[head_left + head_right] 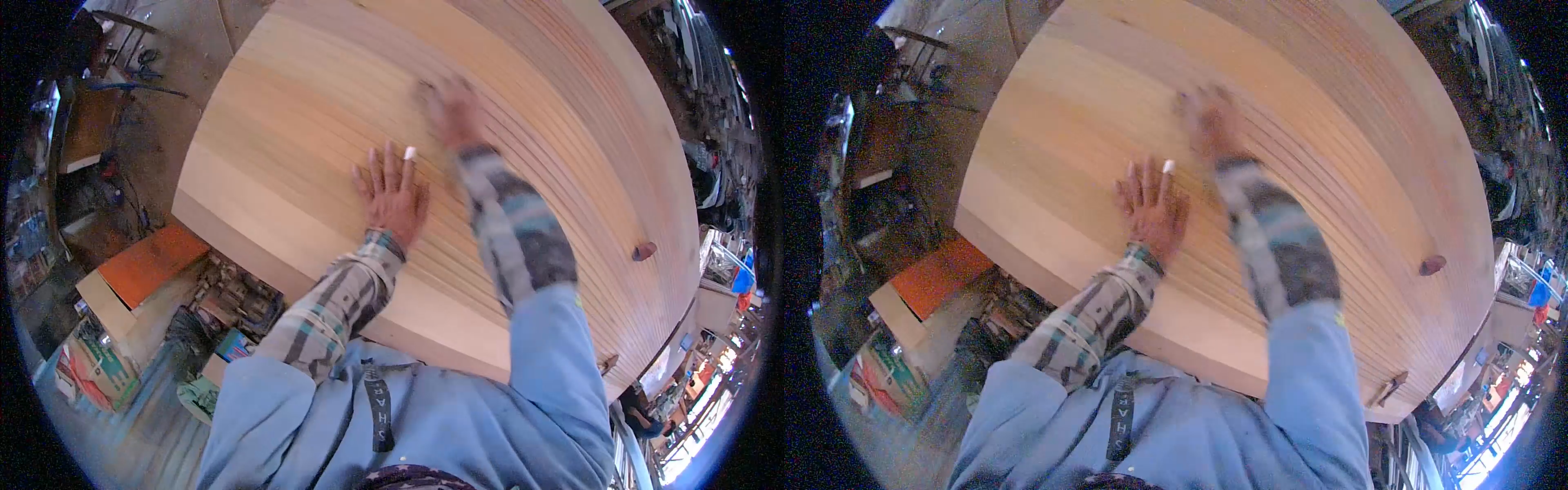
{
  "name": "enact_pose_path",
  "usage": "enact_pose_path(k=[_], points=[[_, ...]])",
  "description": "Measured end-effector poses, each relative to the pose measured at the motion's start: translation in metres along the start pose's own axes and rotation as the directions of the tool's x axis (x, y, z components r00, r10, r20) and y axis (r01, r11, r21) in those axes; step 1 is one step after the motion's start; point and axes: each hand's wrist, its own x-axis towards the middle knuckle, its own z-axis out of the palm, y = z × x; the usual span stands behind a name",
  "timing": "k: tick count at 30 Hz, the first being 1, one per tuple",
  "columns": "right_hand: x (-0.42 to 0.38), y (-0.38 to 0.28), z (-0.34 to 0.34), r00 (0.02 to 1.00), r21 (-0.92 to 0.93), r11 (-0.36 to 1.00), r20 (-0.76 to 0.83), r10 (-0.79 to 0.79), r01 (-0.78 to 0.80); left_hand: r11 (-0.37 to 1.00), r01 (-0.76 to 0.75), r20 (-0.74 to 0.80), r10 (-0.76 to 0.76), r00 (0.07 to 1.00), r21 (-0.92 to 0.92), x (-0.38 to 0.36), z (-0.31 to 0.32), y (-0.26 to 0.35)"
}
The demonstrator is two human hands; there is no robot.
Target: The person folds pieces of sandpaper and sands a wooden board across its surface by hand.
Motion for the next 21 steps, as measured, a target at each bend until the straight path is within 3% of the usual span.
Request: enact_pose_path(k=[1, 2, 4, 6, 7, 8, 9, 10, 11, 12, 14, 15, 16, 17, 21], points=[[0.046, -0.033, 0.004, 0.995, 0.142, 0.985, -0.009, 0.101, -0.099, 0.999, -0.015, 0.064, 0.013, 0.998, 0.037, -0.001, 0.001, 0.0], [0.07, -0.031, 0.076, 0.966, 0.288, 0.927, -0.015, 0.256, -0.241, 0.997, -0.037, 0.13, 0.027, 0.991, 0.07, -0.003, 0.003, -0.002], [0.087, -0.024, 0.118, 0.913, 0.416, 0.831, -0.004, 0.408, -0.369, 0.993, -0.11, 0.111, 0.105, 0.988, 0.037, -0.004, 0.017, -0.029], [0.065, -0.032, 0.036, 0.987, 0.078, 0.984, -0.007, 0.161, -0.16, 0.959, -0.272, 0.093, 0.279, 0.956, -0.082, 0.008, 0.008, -0.075], [0.032, -0.011, 0.012, 0.997, 0.104, 0.994, -0.064, 0.049, -0.042, 0.978, -0.202, -0.022, 0.202, 0.979, -0.047, 0.026, -0.008, -0.103], [-0.004, 0.0, -0.009, 0.962, 0.089, 0.959, -0.024, 0.271, -0.268, 0.992, -0.122, -0.137, 0.118, 0.984, -0.021, 0.049, -0.025, -0.148], [-0.036, 0.017, -0.035, 0.973, 0.093, 0.973, -0.07, 0.218, -0.211, 0.966, -0.099, -0.23, 0.156, 0.961, 0.24, 0.069, -0.022, -0.219], [-0.069, 0.03, -0.062, 0.966, -0.083, 0.963, 0.015, 0.259, -0.257, 0.996, -0.023, -0.301, 0.047, 0.952, 0.086, 0.093, -0.051, -0.262], [-0.097, 0.045, -0.08, 0.939, -0.057, 0.937, 0.004, 0.345, -0.344, 0.996, 0.053, -0.401, -0.018, 0.916, 0.077, 0.113, -0.075, -0.294], [-0.11, 0.047, -0.1, 0.928, -0.096, 0.925, 0.026, 0.372, -0.369, 0.996, 0.069, -0.413, -0.037, 0.91, 0.063, 0.127, -0.089, -0.308], [-0.105, 0.044, -0.095, 0.919, -0.126, 0.916, 0.051, 0.39, -0.381, 0.923, 0.38, -0.261, -0.354, 0.898, 0.056, 0.142, -0.112, -0.334], [-0.093, 0.039, -0.077, 0.934, -0.115, 0.928, 0.015, 0.358, -0.354, 0.92, 0.389, -0.27, -0.362, 0.892, 0.053, 0.145, -0.119, -0.335], [-0.08, 0.038, -0.06, 0.945, -0.105, 0.94, -0.019, 0.326, -0.326, 0.923, 0.379, -0.178, -0.363, 0.914, 0.061, 0.145, -0.12, -0.329], [-0.033, 0.001, -0.051, 0.925, 0.047, 0.924, 0.058, 0.376, -0.379, 0.928, 0.367, -0.085, -0.361, 0.929, 0.068, 0.145, -0.123, -0.322], [0.134, -0.079, 0.057, 0.985, 0.125, 0.977, 0.012, 0.174, -0.174, 0.88, 0.44, -0.096, -0.429, 0.898, 0.179, 0.145, -0.119, -0.315]])
